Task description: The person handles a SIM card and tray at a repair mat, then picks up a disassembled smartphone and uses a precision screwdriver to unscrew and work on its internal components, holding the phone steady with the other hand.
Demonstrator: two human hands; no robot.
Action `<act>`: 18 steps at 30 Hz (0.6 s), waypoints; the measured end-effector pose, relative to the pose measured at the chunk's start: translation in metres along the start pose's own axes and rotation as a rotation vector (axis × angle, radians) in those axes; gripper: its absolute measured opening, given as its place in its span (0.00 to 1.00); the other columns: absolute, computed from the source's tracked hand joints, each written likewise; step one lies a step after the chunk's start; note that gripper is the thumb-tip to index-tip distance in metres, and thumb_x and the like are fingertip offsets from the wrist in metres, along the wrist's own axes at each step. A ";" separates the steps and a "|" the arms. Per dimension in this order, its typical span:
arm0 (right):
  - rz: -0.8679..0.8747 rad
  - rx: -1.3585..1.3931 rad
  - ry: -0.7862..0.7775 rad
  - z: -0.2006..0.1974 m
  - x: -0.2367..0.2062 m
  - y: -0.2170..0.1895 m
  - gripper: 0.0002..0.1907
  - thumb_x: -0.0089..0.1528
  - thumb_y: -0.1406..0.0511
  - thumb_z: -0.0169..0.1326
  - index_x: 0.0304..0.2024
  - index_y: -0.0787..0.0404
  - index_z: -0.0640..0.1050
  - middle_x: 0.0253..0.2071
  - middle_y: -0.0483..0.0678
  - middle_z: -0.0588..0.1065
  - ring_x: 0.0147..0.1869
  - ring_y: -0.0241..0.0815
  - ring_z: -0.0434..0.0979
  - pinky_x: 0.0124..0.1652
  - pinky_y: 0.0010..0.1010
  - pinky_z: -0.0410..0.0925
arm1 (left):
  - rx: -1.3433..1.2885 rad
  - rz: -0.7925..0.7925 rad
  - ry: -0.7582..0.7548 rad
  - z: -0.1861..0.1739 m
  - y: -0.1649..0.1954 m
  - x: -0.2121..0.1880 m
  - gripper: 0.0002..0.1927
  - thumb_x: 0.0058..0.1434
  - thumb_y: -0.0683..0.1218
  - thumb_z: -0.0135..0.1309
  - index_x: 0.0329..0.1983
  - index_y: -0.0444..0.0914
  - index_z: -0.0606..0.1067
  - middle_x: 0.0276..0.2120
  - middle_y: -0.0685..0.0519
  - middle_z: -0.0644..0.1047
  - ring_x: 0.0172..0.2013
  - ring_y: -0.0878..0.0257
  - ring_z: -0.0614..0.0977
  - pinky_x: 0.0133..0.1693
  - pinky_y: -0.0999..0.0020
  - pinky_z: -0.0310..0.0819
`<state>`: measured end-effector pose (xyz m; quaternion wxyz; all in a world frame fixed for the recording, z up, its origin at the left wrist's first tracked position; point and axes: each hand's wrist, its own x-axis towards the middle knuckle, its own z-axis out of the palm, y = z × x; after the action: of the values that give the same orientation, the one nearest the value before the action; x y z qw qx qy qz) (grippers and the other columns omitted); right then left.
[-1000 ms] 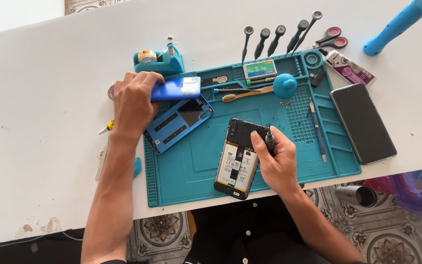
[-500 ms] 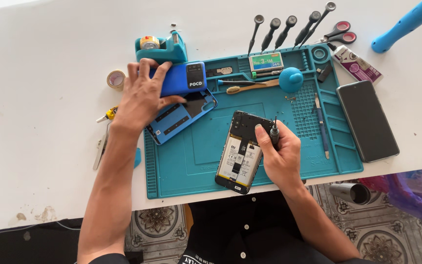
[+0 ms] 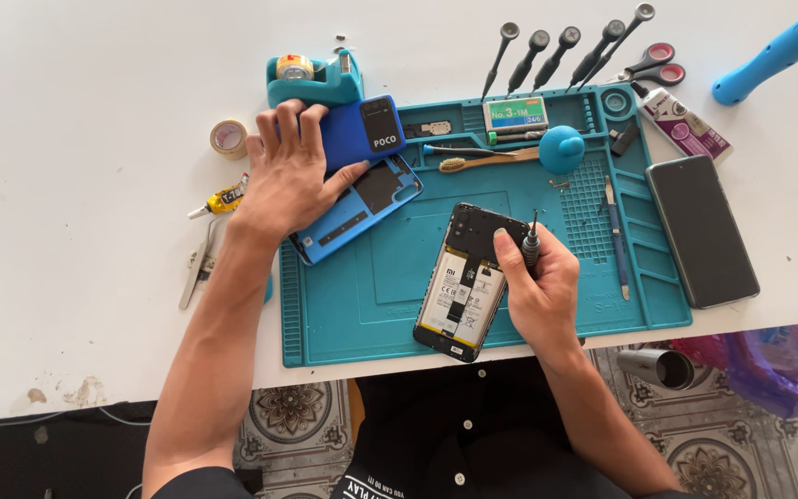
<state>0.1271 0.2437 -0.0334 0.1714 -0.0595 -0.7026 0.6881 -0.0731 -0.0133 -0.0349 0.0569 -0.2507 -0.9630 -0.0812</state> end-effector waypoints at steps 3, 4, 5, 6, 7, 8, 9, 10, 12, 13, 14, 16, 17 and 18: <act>0.000 -0.004 0.010 0.001 0.000 0.000 0.10 0.72 0.63 0.53 0.40 0.65 0.78 0.29 0.36 0.72 0.32 0.22 0.65 0.31 0.17 0.61 | -0.025 -0.027 -0.018 -0.004 0.001 -0.001 0.44 0.65 0.74 0.53 0.66 0.40 0.55 0.58 0.45 0.56 0.59 0.46 0.56 0.53 0.40 0.57; 0.004 0.000 0.012 0.002 0.000 -0.001 0.10 0.72 0.63 0.53 0.41 0.65 0.78 0.29 0.36 0.72 0.32 0.22 0.66 0.31 0.17 0.62 | -0.029 -0.032 -0.014 -0.008 0.003 -0.002 0.43 0.64 0.74 0.53 0.66 0.40 0.56 0.59 0.45 0.55 0.59 0.46 0.56 0.53 0.39 0.57; 0.009 0.005 0.015 0.002 0.000 -0.001 0.10 0.71 0.63 0.53 0.41 0.65 0.78 0.29 0.36 0.72 0.32 0.22 0.66 0.31 0.17 0.62 | -0.034 -0.037 -0.010 -0.012 0.005 -0.003 0.43 0.64 0.74 0.53 0.66 0.41 0.56 0.59 0.45 0.55 0.60 0.46 0.55 0.53 0.39 0.56; 0.012 0.010 0.017 0.003 0.000 -0.002 0.10 0.71 0.63 0.53 0.41 0.65 0.78 0.29 0.36 0.72 0.32 0.22 0.67 0.31 0.17 0.63 | -0.007 -0.014 0.078 -0.017 0.008 -0.005 0.43 0.62 0.73 0.56 0.64 0.40 0.59 0.57 0.45 0.57 0.58 0.46 0.57 0.52 0.40 0.58; 0.016 0.013 0.013 0.003 0.000 -0.002 0.10 0.71 0.63 0.53 0.41 0.65 0.78 0.30 0.37 0.73 0.32 0.22 0.68 0.31 0.17 0.63 | 0.021 0.009 0.168 -0.023 0.012 -0.006 0.43 0.61 0.73 0.58 0.62 0.38 0.62 0.55 0.44 0.59 0.56 0.47 0.59 0.51 0.41 0.60; 0.021 0.018 0.011 0.003 0.000 -0.003 0.10 0.71 0.64 0.53 0.41 0.65 0.78 0.30 0.37 0.74 0.32 0.22 0.68 0.31 0.17 0.64 | 0.052 0.035 0.254 -0.030 0.015 -0.008 0.42 0.59 0.73 0.60 0.60 0.37 0.65 0.53 0.44 0.61 0.55 0.47 0.61 0.51 0.42 0.62; 0.030 0.024 0.013 0.003 0.000 -0.003 0.10 0.71 0.64 0.52 0.40 0.65 0.78 0.30 0.37 0.75 0.32 0.22 0.69 0.31 0.18 0.64 | 0.018 0.056 0.243 -0.037 0.018 -0.010 0.37 0.60 0.70 0.62 0.55 0.37 0.69 0.50 0.46 0.65 0.53 0.48 0.65 0.49 0.47 0.66; 0.024 0.016 0.012 0.003 0.000 -0.003 0.10 0.71 0.64 0.53 0.40 0.65 0.78 0.30 0.37 0.74 0.32 0.22 0.69 0.31 0.18 0.64 | -0.017 0.080 0.232 -0.045 0.021 -0.012 0.32 0.60 0.67 0.63 0.51 0.38 0.73 0.47 0.47 0.69 0.51 0.50 0.70 0.48 0.52 0.70; 0.014 -0.005 0.013 0.003 0.000 -0.002 0.10 0.71 0.64 0.53 0.40 0.65 0.78 0.29 0.37 0.73 0.32 0.22 0.67 0.30 0.18 0.63 | -0.107 0.066 0.130 -0.058 0.027 -0.016 0.26 0.57 0.64 0.67 0.41 0.38 0.78 0.38 0.50 0.75 0.43 0.54 0.76 0.43 0.58 0.73; 0.013 -0.007 0.012 0.002 0.000 -0.001 0.10 0.72 0.64 0.53 0.40 0.65 0.78 0.29 0.37 0.73 0.32 0.22 0.67 0.30 0.18 0.62 | -0.159 0.027 0.041 -0.063 0.030 -0.019 0.25 0.54 0.64 0.68 0.36 0.38 0.80 0.33 0.51 0.77 0.37 0.56 0.79 0.39 0.60 0.73; 0.012 -0.009 0.009 0.002 0.000 0.000 0.10 0.72 0.64 0.53 0.41 0.65 0.78 0.29 0.37 0.73 0.32 0.22 0.66 0.30 0.18 0.62 | -0.211 -0.014 -0.049 -0.067 0.032 -0.020 0.24 0.51 0.63 0.69 0.31 0.38 0.81 0.28 0.53 0.79 0.31 0.58 0.81 0.34 0.61 0.73; 0.004 -0.010 0.005 0.001 0.000 0.001 0.10 0.72 0.64 0.53 0.41 0.65 0.78 0.29 0.36 0.73 0.32 0.22 0.65 0.30 0.18 0.62 | -0.245 0.056 -0.072 -0.072 0.037 -0.018 0.23 0.48 0.63 0.70 0.31 0.40 0.82 0.26 0.52 0.80 0.27 0.58 0.82 0.30 0.61 0.74; 0.002 -0.010 0.003 0.001 0.000 0.002 0.10 0.72 0.64 0.53 0.41 0.65 0.78 0.29 0.36 0.73 0.32 0.21 0.65 0.30 0.18 0.61 | -0.262 0.088 -0.084 -0.073 0.039 -0.018 0.23 0.46 0.63 0.70 0.31 0.40 0.82 0.25 0.52 0.80 0.25 0.58 0.82 0.28 0.61 0.75; 0.003 -0.010 -0.001 0.000 0.000 0.003 0.10 0.72 0.64 0.53 0.40 0.65 0.78 0.29 0.36 0.73 0.32 0.21 0.65 0.30 0.18 0.61 | -0.271 0.062 -0.133 -0.073 0.040 -0.019 0.23 0.47 0.63 0.70 0.31 0.40 0.82 0.25 0.51 0.81 0.26 0.58 0.82 0.29 0.61 0.75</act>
<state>0.1269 0.2433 -0.0362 0.1699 -0.0611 -0.7061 0.6847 -0.0320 -0.0017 0.0388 -0.0389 -0.2905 -0.9366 -0.1919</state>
